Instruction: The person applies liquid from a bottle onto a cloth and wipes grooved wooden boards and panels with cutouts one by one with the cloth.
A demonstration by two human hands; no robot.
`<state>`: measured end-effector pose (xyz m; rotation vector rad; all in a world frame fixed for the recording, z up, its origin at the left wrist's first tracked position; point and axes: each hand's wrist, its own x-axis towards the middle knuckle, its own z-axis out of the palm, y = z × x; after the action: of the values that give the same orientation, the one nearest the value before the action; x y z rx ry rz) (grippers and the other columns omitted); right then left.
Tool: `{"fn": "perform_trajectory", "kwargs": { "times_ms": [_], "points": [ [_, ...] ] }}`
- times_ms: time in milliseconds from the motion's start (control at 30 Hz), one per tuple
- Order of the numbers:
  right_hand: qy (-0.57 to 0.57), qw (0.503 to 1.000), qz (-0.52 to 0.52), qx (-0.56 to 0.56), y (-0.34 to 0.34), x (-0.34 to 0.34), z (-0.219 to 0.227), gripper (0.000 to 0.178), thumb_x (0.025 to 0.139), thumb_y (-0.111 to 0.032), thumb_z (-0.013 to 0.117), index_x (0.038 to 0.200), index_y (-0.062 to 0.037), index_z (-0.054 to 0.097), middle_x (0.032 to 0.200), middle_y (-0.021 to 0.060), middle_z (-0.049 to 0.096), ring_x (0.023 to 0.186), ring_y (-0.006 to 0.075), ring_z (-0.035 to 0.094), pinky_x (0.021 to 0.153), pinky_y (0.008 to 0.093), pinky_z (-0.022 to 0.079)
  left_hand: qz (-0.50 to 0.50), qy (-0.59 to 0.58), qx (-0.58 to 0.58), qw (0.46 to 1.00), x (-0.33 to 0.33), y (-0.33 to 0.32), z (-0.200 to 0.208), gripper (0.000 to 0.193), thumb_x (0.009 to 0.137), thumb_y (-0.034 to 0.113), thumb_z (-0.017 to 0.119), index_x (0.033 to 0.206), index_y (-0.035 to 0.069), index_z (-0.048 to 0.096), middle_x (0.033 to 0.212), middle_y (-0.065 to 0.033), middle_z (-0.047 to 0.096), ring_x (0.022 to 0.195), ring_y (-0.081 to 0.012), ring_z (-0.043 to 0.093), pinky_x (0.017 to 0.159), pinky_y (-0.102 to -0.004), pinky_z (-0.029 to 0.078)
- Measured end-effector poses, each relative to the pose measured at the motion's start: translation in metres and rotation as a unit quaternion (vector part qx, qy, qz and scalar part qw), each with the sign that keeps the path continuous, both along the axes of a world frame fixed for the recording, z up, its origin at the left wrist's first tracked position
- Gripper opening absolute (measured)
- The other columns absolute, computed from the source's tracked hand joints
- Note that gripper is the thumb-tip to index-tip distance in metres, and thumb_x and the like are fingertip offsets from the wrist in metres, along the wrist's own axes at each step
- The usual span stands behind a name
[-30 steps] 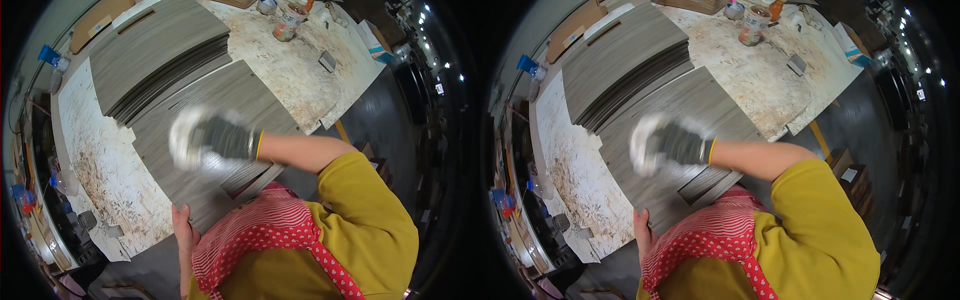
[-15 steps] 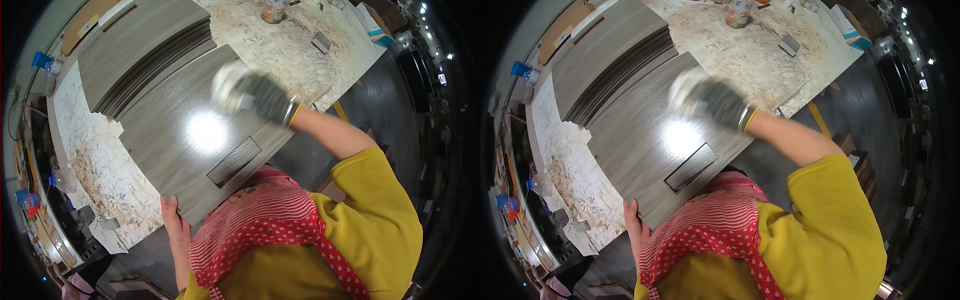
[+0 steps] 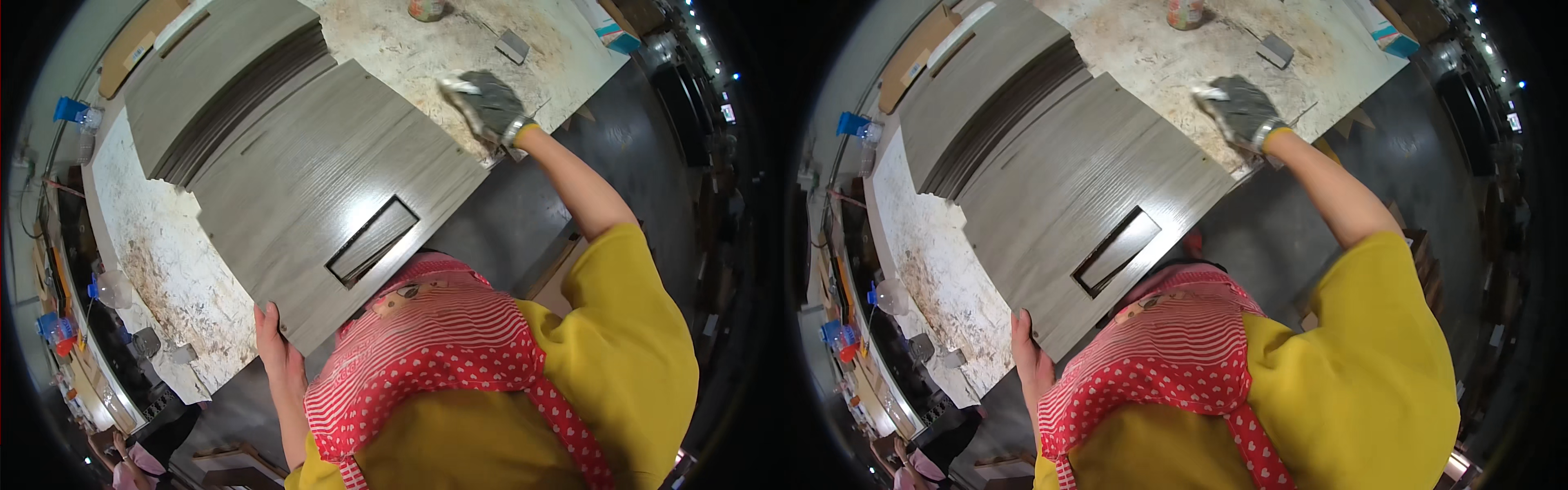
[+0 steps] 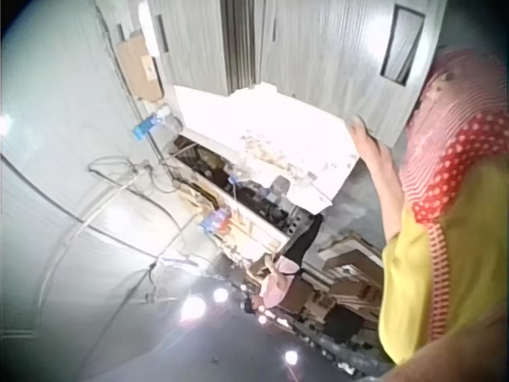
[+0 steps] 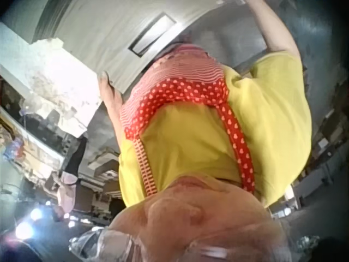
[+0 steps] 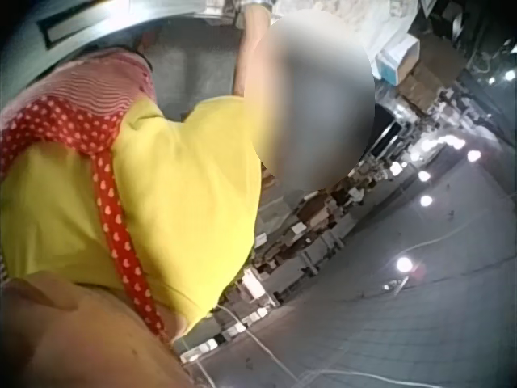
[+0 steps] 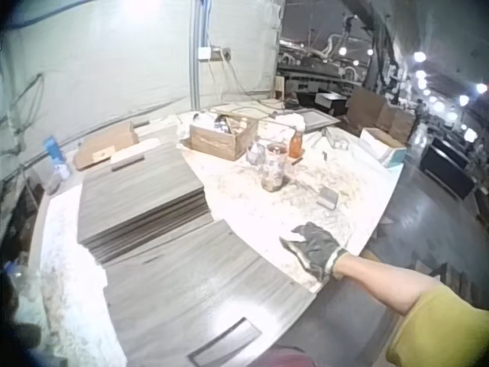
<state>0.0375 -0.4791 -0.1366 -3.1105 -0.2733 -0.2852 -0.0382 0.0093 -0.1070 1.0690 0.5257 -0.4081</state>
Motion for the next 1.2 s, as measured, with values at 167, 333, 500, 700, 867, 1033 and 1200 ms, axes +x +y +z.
{"fn": "perform_trajectory", "kwargs": {
  "times_ms": [167, 333, 500, 700, 867, 1033, 1200],
  "points": [
    [0.087, 0.891, -0.075, 0.44, 0.026, -0.049, 0.066, 0.068, 0.076, -0.02, 0.068, 0.135, -0.0078, 0.038, 0.13, 0.0127, 0.049, 0.117, 0.023, 0.048, 0.098, 0.0307, 0.04, -0.002, -0.003, -0.045, 0.999, 0.012, -0.005, 0.047, 0.045, 0.091, 0.011, 0.048, 0.134, 0.005, 0.036, 0.125, -0.0108, 0.049, 0.114, -0.0238, 0.049, 0.096, -0.0377, 0.042],
    [-0.001, 0.822, 0.057, 0.566, 0.061, -0.03, 0.106, 0.057, 0.082, -0.013, 0.061, 0.135, -0.0102, 0.039, 0.133, 0.0148, 0.045, 0.12, 0.0259, 0.046, 0.102, 0.0317, 0.037, 0.034, 0.036, -0.008, 0.999, 0.043, 0.009, 0.085, 0.031, 0.088, 0.012, 0.052, 0.112, -0.006, 0.051, 0.106, -0.0168, 0.061, 0.096, -0.0278, 0.061, 0.085, -0.0364, 0.051],
    [-0.13, 0.975, 0.155, 0.09, 0.046, -0.008, 0.149, 0.04, 0.085, -0.025, 0.058, 0.12, -0.0078, 0.053, 0.126, 0.0133, 0.05, 0.117, 0.0305, 0.047, 0.101, 0.0357, 0.036, -0.038, -0.006, -0.041, 0.998, 0.06, 0.016, 0.14, 0.039, 0.088, 0.036, 0.045, 0.105, 0.001, 0.052, 0.106, -0.0235, 0.06, 0.085, -0.0282, 0.064, 0.065, -0.0292, 0.056],
    [-0.108, 0.961, 0.243, 0.074, 0.022, -0.011, 0.18, 0.036, 0.081, -0.016, 0.057, 0.117, -0.0116, 0.058, 0.123, 0.0122, 0.053, 0.117, 0.0304, 0.047, 0.102, 0.0386, 0.033, -0.223, -0.046, 0.082, 0.97, 0.066, 0.026, 0.184, 0.096, 0.081, 0.076, 0.018, 0.135, -0.002, 0.029, 0.109, -0.0323, 0.055, 0.081, -0.0294, 0.066, 0.056, -0.0262, 0.057],
    [-0.071, 0.977, 0.186, 0.073, 0.019, -0.003, 0.178, 0.043, 0.078, -0.019, 0.059, 0.12, -0.0123, 0.056, 0.123, 0.0114, 0.053, 0.118, 0.029, 0.047, 0.102, 0.038, 0.034, -0.284, -0.096, 0.225, 0.927, 0.072, 0.046, 0.191, 0.095, 0.083, 0.074, 0.012, 0.128, -0.004, 0.04, 0.099, -0.0291, 0.06, 0.069, -0.0258, 0.065, 0.057, -0.027, 0.053],
    [-0.005, 0.95, 0.048, 0.31, 0.043, -0.003, 0.19, 0.032, 0.081, -0.013, 0.055, 0.112, -0.0069, 0.059, 0.116, 0.0134, 0.056, 0.11, 0.028, 0.051, 0.096, 0.0376, 0.038, -0.202, -0.37, 0.417, 0.805, 0.065, 0.063, 0.199, 0.059, 0.091, 0.051, 0.041, 0.118, 0.002, 0.056, 0.107, -0.0131, 0.061, 0.095, -0.0192, 0.058, 0.084, -0.0294, 0.043],
    [0.069, 0.896, -0.024, 0.438, 0.054, -0.012, 0.206, 0.028, 0.085, -0.01, 0.053, 0.111, -0.0046, 0.059, 0.114, 0.0172, 0.056, 0.105, 0.0304, 0.053, 0.091, 0.038, 0.043, -0.141, -0.446, 0.332, 0.819, 0.052, 0.033, 0.168, 0.039, 0.083, 0.002, 0.057, 0.121, 0.003, 0.049, 0.116, -0.0113, 0.056, 0.11, -0.0169, 0.051, 0.095, -0.0298, 0.037]
  ]
}}
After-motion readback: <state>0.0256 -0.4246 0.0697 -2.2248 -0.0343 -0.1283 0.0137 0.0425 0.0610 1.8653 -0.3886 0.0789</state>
